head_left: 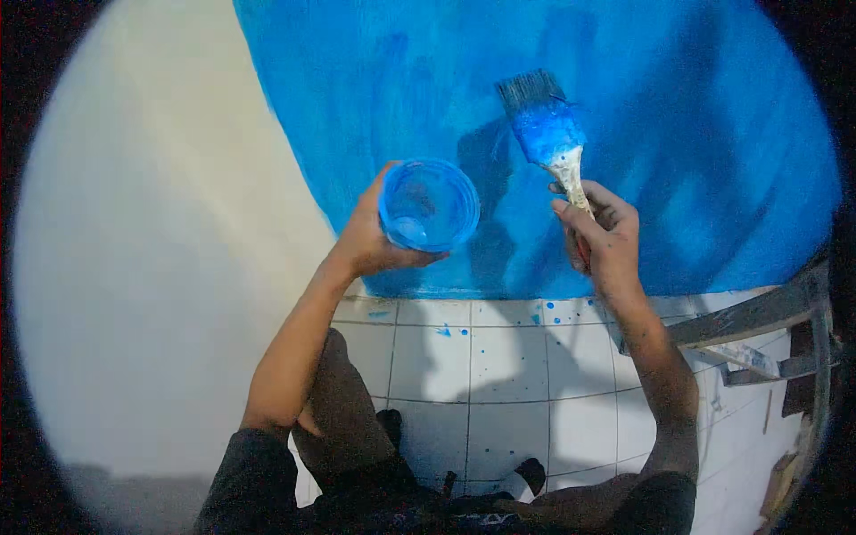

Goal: The person paints a wall using a paintbrush, repeatedly dipping the brush into a cup of paint and brushing the paint onto the wall.

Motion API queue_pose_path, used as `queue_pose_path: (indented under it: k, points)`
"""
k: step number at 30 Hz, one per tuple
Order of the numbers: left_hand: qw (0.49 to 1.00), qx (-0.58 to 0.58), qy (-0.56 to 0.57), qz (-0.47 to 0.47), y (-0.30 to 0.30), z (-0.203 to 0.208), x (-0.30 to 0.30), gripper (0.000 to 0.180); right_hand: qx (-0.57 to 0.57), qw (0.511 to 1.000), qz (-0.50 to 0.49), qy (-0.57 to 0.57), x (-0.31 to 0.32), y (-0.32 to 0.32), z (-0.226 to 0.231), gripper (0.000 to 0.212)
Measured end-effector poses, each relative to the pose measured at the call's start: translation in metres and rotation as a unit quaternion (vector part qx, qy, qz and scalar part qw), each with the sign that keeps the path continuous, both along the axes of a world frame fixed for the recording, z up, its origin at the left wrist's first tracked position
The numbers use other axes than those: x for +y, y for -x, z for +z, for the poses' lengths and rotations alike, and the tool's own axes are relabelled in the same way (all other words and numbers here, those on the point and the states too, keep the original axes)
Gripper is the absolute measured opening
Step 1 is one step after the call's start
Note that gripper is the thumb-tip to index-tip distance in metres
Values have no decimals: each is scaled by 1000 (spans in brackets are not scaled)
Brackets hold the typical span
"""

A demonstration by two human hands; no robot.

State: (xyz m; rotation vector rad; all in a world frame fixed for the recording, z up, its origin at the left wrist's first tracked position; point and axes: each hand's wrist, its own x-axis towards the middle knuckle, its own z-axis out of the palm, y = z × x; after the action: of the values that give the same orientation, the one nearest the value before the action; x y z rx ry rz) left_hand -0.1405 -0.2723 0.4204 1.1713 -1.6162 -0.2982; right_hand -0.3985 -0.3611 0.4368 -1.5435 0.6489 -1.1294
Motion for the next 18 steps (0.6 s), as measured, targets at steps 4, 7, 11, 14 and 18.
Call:
queue_pose_path:
  k: [4, 7, 11, 14, 18]
  points:
    - [966, 56, -203, -150, -26, -16, -13, 76, 9, 999, 31, 3, 2, -5, -1, 22]
    - [877, 244, -165, -379, -13, -9, -23, 85, 20, 999, 47, -6, 4, -6, -2, 22]
    - [866, 281, -161, -381, 7, -5, -23, 100, 25, 998, 57, -30, 5, -3, -5, 23]
    - [879, 291, -127, -355, 19, 19, -21, 105, 30, 997, 66, -17, 0, 0, 3, 26]
    - [874, 304, -161, -343, 16, 29, -28, 102, 31, 995, 92, -26, -5, 9, 9, 27]
